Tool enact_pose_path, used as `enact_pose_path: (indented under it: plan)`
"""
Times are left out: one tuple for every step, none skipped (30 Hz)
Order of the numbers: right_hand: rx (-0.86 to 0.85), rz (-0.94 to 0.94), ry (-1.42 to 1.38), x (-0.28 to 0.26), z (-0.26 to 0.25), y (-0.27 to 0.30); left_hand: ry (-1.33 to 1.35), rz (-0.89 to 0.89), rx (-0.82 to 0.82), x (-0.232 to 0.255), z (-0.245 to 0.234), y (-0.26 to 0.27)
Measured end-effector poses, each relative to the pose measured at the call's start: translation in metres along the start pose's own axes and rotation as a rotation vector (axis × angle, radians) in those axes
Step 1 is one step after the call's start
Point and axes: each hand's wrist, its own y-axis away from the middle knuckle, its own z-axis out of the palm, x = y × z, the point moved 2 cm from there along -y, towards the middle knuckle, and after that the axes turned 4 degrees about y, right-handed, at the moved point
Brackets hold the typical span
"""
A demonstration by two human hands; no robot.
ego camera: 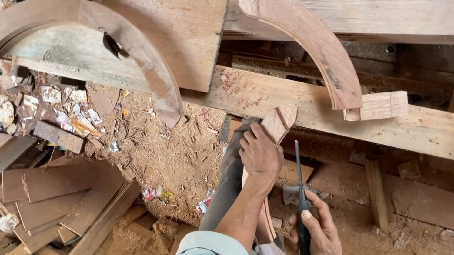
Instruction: Sanding and filing the edges of a curved wooden component to smooth the surface in a workshop.
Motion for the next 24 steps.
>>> enact_pose_path:
  plan:
    - [-0.01,-0.009,0.018,-0.005,0.001,0.001,0.003,0.005,-0.037,0.0,-0.003,0.0]
    - [-0.019,-0.018,0.037,-0.01,0.002,0.002,0.007,0.01,-0.073,0.0,-0.006,0.001]
    - [-0.024,-0.019,0.039,-0.012,0.003,0.0,0.008,0.007,-0.068,-0.002,-0.003,-0.001]
    - [-0.011,0.001,0.057,-0.014,0.003,-0.002,-0.012,0.016,-0.046,-0.003,-0.001,-0.003]
    - [0.006,0.022,0.076,-0.015,0.002,-0.002,-0.03,0.025,-0.028,-0.004,0.003,-0.003]
    - [0.005,0.022,0.08,-0.017,0.002,-0.003,-0.027,0.022,-0.027,-0.003,-0.002,-0.003]
    - [-0.015,-0.003,0.117,-0.02,0.003,-0.003,0.011,0.015,-0.064,-0.002,-0.006,-0.002]
    - [-0.035,-0.029,0.153,-0.023,0.004,-0.004,0.048,0.008,-0.101,-0.001,-0.01,-0.001]
    - [-0.037,-0.028,0.156,-0.02,0.003,-0.006,0.051,0.005,-0.1,-0.002,-0.011,-0.001]
    - [-0.048,-0.039,0.175,-0.017,0.002,-0.008,0.05,0.002,-0.102,-0.002,-0.013,-0.001]
    - [-0.059,-0.05,0.193,-0.015,0.0,-0.011,0.05,0.0,-0.105,-0.002,-0.015,-0.002]
    - [-0.059,-0.05,0.196,-0.017,0.0,-0.011,0.052,-0.001,-0.105,-0.004,-0.017,-0.001]
    - [-0.06,-0.036,0.246,-0.017,0.0,-0.011,0.139,0.016,-0.113,-0.006,-0.02,0.0]
    - [-0.061,-0.022,0.296,-0.018,0.0,-0.012,0.226,0.033,-0.12,-0.008,-0.022,0.0]
    - [-0.061,-0.021,0.296,-0.019,0.001,-0.013,0.226,0.032,-0.121,-0.012,-0.018,-0.003]
    - [-0.051,-0.023,0.341,-0.019,0.002,-0.013,0.24,0.032,-0.124,-0.015,-0.014,-0.006]
    - [-0.041,-0.025,0.387,-0.02,0.003,-0.014,0.255,0.032,-0.128,-0.018,-0.009,-0.008]
    - [-0.04,-0.023,0.387,-0.021,0.005,-0.013,0.255,0.031,-0.13,-0.016,-0.015,-0.008]
    - [-0.05,-0.034,0.433,-0.022,0.006,-0.012,0.283,0.019,-0.163,-0.014,-0.02,-0.006]
    - [-0.061,-0.044,0.479,-0.023,0.008,-0.011,0.312,0.008,-0.196,-0.012,-0.024,-0.005]
    - [-0.057,-0.04,0.479,-0.021,0.008,-0.011,0.312,0.006,-0.202,-0.014,-0.019,-0.006]
    - [-0.062,-0.051,0.466,-0.019,0.009,-0.01,0.312,0.026,-0.163,-0.016,-0.014,-0.006]
    - [-0.071,-0.066,0.453,-0.018,0.011,-0.012,0.313,0.045,-0.118,-0.018,-0.01,-0.008]
    - [-0.071,-0.066,0.454,-0.016,0.01,-0.014,0.314,0.044,-0.118,-0.017,-0.01,-0.008]
